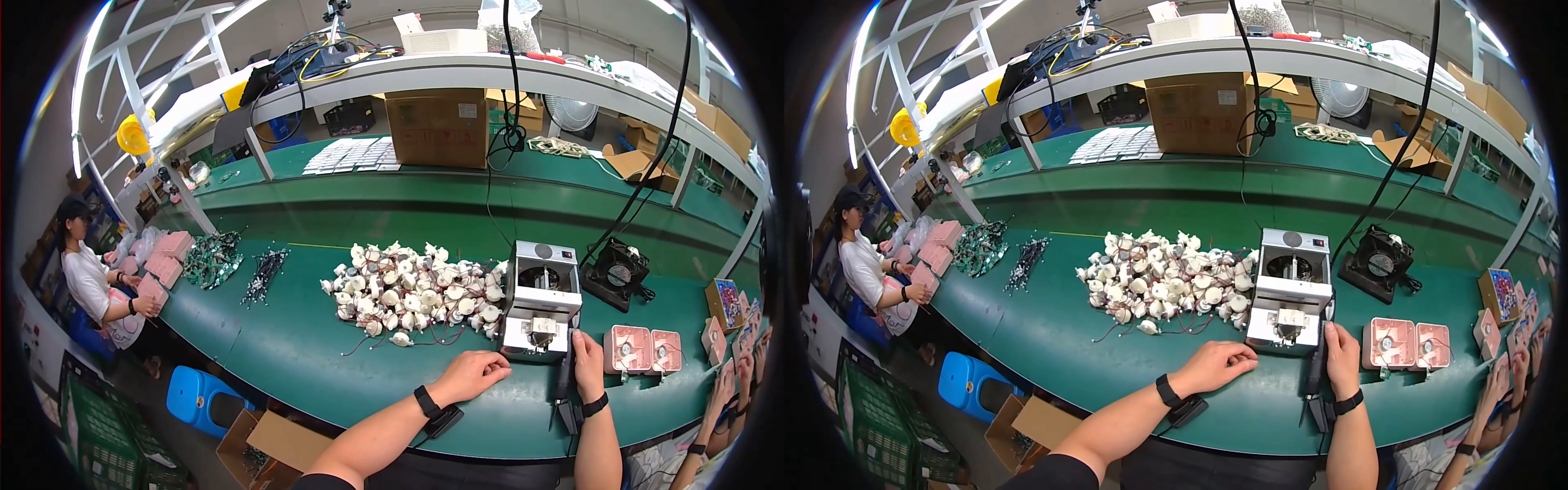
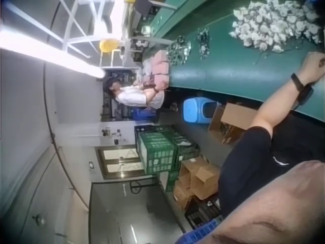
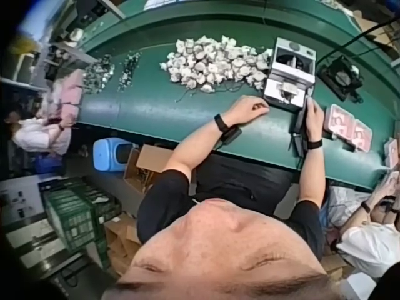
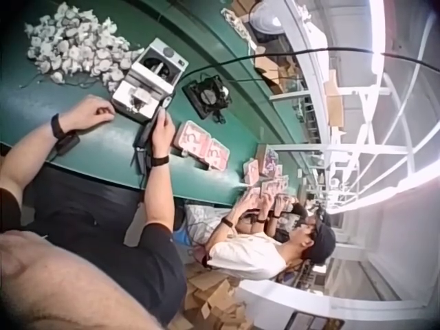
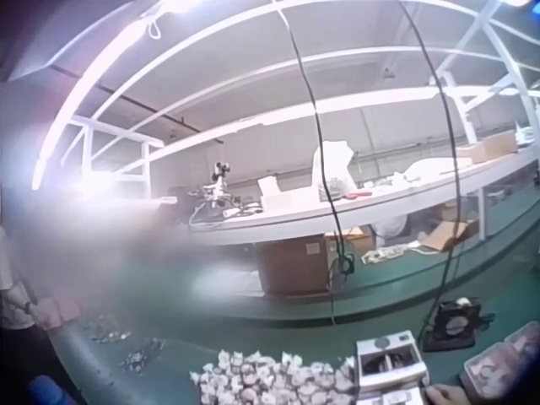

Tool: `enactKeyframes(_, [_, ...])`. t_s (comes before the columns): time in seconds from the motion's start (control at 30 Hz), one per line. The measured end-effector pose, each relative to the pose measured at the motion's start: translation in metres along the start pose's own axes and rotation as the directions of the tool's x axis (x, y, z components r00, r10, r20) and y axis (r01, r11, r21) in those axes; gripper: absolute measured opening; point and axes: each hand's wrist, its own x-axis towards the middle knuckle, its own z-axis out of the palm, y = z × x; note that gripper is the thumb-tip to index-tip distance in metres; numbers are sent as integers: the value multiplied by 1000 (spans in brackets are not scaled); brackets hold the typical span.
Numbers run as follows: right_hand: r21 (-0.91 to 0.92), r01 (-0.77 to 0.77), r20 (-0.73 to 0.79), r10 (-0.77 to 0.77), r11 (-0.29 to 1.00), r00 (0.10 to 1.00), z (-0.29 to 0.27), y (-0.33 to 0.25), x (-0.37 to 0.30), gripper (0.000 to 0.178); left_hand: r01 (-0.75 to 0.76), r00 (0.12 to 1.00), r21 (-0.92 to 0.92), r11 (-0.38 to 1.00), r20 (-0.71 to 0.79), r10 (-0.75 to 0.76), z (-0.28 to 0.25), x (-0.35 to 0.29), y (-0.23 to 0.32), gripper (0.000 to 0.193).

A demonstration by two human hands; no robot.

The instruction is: Assembling electronic components by screwing components into plastic cases.

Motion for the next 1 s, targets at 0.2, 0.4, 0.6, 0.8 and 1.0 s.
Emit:
enactKeyframes(0.2, [-8,0,2,0,1000,1000,1,0,1,42,-6,1000,1,1000,-2,6,1,0,0,25])
enactKeyframes(0.4, [-44,2,0,-2,999,1000,2,-4,-2,41,-5,1000,-2,1000,-6,5,1,0,-2,25])
enactKeyframes(0.6, [-13,20,-5,-20,1000,1000,3,-6,-1,40,3,1000,1,1000,3,-3,0,0,-1,24])
enactKeyframes(0.8, [-10,25,13,-24,1000,1000,1,-2,1,40,-4,1000,-6,1000,0,4,0,0,0,24])
enactKeyframes(1.0, [-2,25,0,-25,1000,1000,3,-3,-1,40,0,1000,2,1000,5,0,1,0,-1,24])
